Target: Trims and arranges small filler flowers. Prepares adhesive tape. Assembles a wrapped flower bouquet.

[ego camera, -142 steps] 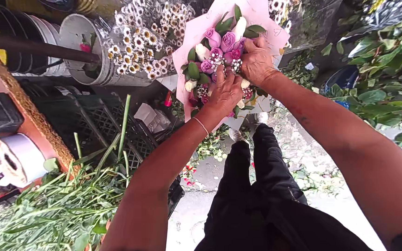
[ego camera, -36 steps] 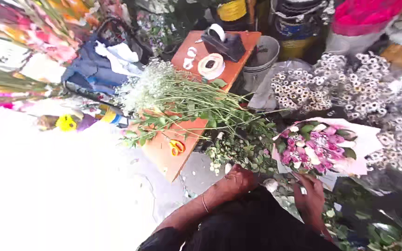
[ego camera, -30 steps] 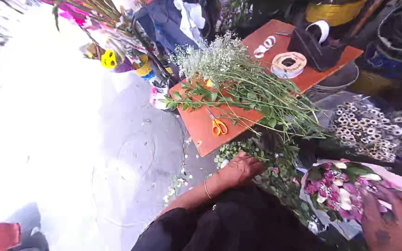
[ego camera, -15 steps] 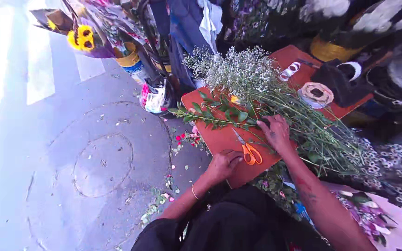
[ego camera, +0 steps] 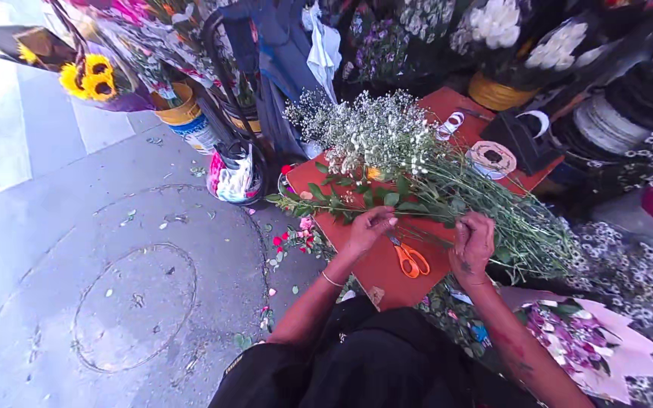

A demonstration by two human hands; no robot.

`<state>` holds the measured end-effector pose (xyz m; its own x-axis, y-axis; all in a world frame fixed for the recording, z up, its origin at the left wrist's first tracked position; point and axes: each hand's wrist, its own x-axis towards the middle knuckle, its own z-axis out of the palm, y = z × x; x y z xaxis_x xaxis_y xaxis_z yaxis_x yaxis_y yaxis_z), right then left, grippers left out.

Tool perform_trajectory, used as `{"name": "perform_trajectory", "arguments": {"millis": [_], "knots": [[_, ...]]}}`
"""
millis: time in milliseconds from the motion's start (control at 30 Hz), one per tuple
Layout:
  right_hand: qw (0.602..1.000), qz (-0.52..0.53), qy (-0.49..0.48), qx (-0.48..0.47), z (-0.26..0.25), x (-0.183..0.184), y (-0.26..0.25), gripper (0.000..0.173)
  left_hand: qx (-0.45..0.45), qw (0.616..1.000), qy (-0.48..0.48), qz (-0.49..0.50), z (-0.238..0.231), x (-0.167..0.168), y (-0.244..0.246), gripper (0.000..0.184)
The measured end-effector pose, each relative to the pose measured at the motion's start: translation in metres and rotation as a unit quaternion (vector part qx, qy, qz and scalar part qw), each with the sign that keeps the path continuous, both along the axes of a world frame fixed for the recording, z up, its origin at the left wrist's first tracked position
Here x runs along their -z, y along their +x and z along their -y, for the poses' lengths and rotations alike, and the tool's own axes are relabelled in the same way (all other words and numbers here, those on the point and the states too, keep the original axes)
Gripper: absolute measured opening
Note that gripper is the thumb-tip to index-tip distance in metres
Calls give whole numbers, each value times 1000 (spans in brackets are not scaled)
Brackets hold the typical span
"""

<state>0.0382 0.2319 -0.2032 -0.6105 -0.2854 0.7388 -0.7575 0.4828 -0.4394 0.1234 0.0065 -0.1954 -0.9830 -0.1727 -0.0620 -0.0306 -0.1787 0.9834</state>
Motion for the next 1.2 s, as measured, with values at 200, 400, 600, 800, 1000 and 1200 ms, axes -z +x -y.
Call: {"name": "perform_trajectory", "arguments": {"millis": [200,400,600,800,1000,1200], "knots": [[997,-22,-52,58,-18,-21,-11,34,-62,987,-141,-39,-11,3,-10,35],[988,-75,-78,111,-26,-64,-24,30,-141,713,-430,-536,-32,14,30,19],[981,-105,-88,137,-24,-93,-12,28,-27,939,-223,-260,-68,1,21,33],[983,-99,-65,141,-23,-66,12,26,-23,996,11,-89,-53,-58,-9,28],[979,-124,-49,158,-47,-36,23,21,219,938,-262,-61,-33,-109,21,37],[985,-113,-51,123,-51,-23,33,14,9,975,2,-223,-49,-118,-22,25]]}}
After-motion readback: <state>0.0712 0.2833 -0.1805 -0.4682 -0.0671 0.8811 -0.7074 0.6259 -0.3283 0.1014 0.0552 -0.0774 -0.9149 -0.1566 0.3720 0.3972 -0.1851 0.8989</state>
